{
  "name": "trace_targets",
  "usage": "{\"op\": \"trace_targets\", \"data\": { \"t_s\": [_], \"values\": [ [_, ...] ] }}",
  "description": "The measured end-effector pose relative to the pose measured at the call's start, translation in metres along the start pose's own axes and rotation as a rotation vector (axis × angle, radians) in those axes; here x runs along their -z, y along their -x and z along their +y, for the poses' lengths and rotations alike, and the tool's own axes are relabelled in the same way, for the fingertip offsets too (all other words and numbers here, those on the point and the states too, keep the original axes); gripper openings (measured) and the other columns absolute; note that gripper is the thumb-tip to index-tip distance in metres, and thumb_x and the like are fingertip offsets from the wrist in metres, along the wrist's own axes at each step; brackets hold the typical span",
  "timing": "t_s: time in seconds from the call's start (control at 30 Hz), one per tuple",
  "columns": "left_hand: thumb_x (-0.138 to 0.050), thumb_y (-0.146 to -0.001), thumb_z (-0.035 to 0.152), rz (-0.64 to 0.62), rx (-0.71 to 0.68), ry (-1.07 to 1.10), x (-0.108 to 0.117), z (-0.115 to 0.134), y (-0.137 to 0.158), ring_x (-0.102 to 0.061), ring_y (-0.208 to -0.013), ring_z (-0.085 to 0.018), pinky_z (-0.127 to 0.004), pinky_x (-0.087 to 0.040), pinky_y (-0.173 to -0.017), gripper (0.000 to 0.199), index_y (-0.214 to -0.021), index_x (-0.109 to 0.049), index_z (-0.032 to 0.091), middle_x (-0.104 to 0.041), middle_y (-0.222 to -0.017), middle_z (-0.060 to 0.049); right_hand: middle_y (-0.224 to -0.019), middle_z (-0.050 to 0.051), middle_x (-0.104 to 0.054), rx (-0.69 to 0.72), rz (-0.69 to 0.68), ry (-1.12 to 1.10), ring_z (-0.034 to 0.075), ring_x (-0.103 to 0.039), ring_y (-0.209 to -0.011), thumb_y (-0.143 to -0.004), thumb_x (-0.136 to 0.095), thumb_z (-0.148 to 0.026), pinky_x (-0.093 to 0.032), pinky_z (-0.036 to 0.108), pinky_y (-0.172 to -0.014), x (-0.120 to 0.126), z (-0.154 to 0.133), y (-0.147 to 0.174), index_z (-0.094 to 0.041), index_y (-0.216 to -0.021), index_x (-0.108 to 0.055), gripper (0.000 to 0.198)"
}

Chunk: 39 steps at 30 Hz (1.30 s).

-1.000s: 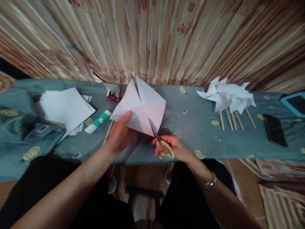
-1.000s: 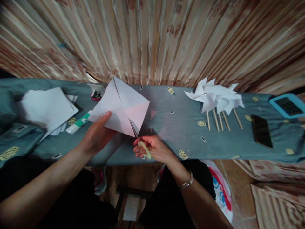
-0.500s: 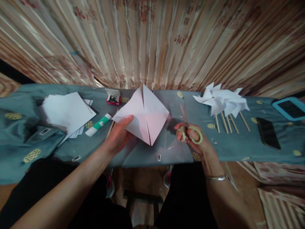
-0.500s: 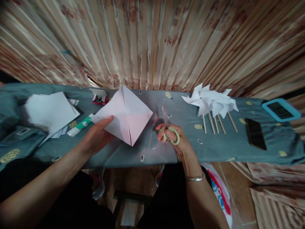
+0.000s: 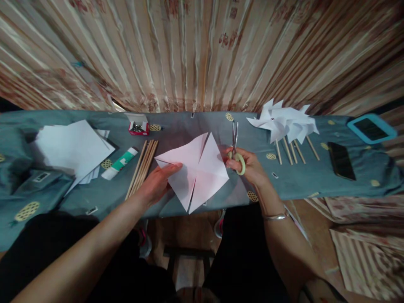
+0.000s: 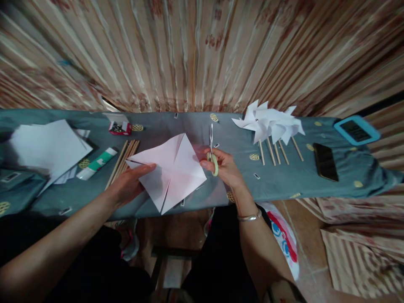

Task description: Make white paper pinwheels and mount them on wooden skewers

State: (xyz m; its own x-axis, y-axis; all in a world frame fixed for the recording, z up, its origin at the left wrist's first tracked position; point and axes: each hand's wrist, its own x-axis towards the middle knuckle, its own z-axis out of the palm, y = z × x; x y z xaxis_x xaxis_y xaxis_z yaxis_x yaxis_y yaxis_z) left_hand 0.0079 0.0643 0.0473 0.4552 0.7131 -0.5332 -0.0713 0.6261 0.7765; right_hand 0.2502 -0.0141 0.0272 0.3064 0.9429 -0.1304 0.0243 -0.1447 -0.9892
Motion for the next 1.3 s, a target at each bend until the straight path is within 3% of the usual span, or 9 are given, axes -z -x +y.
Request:
{"op": "trace_targets", "data": {
  "t_s": [0.27,0.43,0.53,0.63,0.77,0.9,1.07,1.3],
  "values": [
    [-0.082,-0.059,0.036,-0.020,0.003,-0.020,-0.002,-0.003,-0.002,-0.065,-0.065,-0.022,-0.029,-0.049,-0.057,0.031,-0.078,-0.070,0.015,-0.073,-0.077,-0.008,-0.069,-0.003,-0.064,-0.185,-0.155,-0.137,0.007,-0.052,-0.056,-0.055,-0.084,-0.029,-0.043,0.021,-0.051,-0.018,-0.008,0.007,-0.017,-0.082,-0.068,0.033],
    [-0.068,-0.069,0.062,-0.179,0.003,0.129,0.001,0.009,0.000,-0.067,-0.095,-0.034,-0.040,-0.054,-0.075,0.054,-0.100,-0.070,0.017,-0.074,-0.091,-0.013,-0.072,-0.003,-0.068,-0.153,0.021,-0.293,0.010,-0.057,-0.059,-0.051,-0.085,-0.031,-0.048,0.024,-0.055,-0.028,0.000,-0.001,-0.019,-0.079,-0.068,0.035],
    [-0.060,-0.073,0.068,-0.255,-0.028,0.183,0.000,0.014,0.003,-0.067,-0.099,-0.032,-0.040,-0.053,-0.083,0.063,-0.103,-0.070,0.013,-0.073,-0.099,-0.016,-0.075,-0.003,-0.069,-0.130,0.181,-0.414,0.011,-0.059,-0.061,-0.051,-0.085,-0.032,-0.050,0.025,-0.059,-0.037,0.004,-0.006,-0.021,-0.077,-0.067,0.033],
    [-0.072,-0.069,0.057,-0.236,-0.061,0.232,-0.004,0.009,0.004,-0.068,-0.094,-0.028,-0.040,-0.052,-0.086,0.055,-0.104,-0.070,0.014,-0.073,-0.102,-0.012,-0.076,-0.003,-0.069,-0.132,0.239,-0.473,0.012,-0.060,-0.062,-0.053,-0.084,-0.033,-0.051,0.026,-0.062,-0.047,0.007,-0.007,-0.022,-0.077,-0.066,0.032],
    [-0.083,-0.062,0.037,-0.152,-0.127,0.216,-0.012,-0.010,0.004,-0.065,-0.100,-0.026,-0.036,-0.053,-0.086,0.055,-0.111,-0.067,0.019,-0.072,-0.106,-0.008,-0.074,-0.002,-0.068,-0.139,0.217,-0.471,0.013,-0.061,-0.064,-0.051,-0.084,-0.034,-0.052,0.029,-0.065,-0.065,0.010,-0.004,-0.021,-0.078,-0.064,0.036],
    [-0.085,-0.058,0.025,0.053,-0.221,0.161,-0.016,-0.024,0.003,-0.064,-0.104,-0.027,-0.038,-0.050,-0.092,0.062,-0.116,-0.064,0.019,-0.071,-0.108,-0.007,-0.072,-0.001,-0.067,-0.131,0.135,-0.414,0.015,-0.061,-0.067,-0.052,-0.082,-0.037,-0.050,0.031,-0.067,-0.079,0.012,0.002,-0.020,-0.079,-0.062,0.037],
    [-0.084,-0.053,0.025,0.219,-0.372,0.084,-0.007,-0.015,-0.002,-0.064,-0.100,-0.025,-0.038,-0.048,-0.094,0.057,-0.106,-0.066,0.016,-0.072,-0.101,-0.007,-0.066,-0.001,-0.062,-0.169,0.005,-0.274,0.011,-0.054,-0.057,-0.061,-0.079,-0.045,-0.040,0.024,-0.050,-0.078,0.006,0.014,-0.020,-0.080,-0.061,0.037],
    [-0.080,-0.055,0.029,0.350,-0.613,-0.098,0.004,0.021,-0.007,-0.065,-0.084,-0.023,-0.035,-0.053,-0.081,0.042,-0.093,-0.067,0.015,-0.071,-0.086,-0.006,-0.079,0.008,-0.071,-0.272,-0.509,-0.236,0.012,-0.062,-0.062,-0.062,-0.072,-0.066,-0.041,0.021,-0.049,-0.061,-0.004,0.030,-0.014,-0.096,-0.060,0.064]
  ]
}}
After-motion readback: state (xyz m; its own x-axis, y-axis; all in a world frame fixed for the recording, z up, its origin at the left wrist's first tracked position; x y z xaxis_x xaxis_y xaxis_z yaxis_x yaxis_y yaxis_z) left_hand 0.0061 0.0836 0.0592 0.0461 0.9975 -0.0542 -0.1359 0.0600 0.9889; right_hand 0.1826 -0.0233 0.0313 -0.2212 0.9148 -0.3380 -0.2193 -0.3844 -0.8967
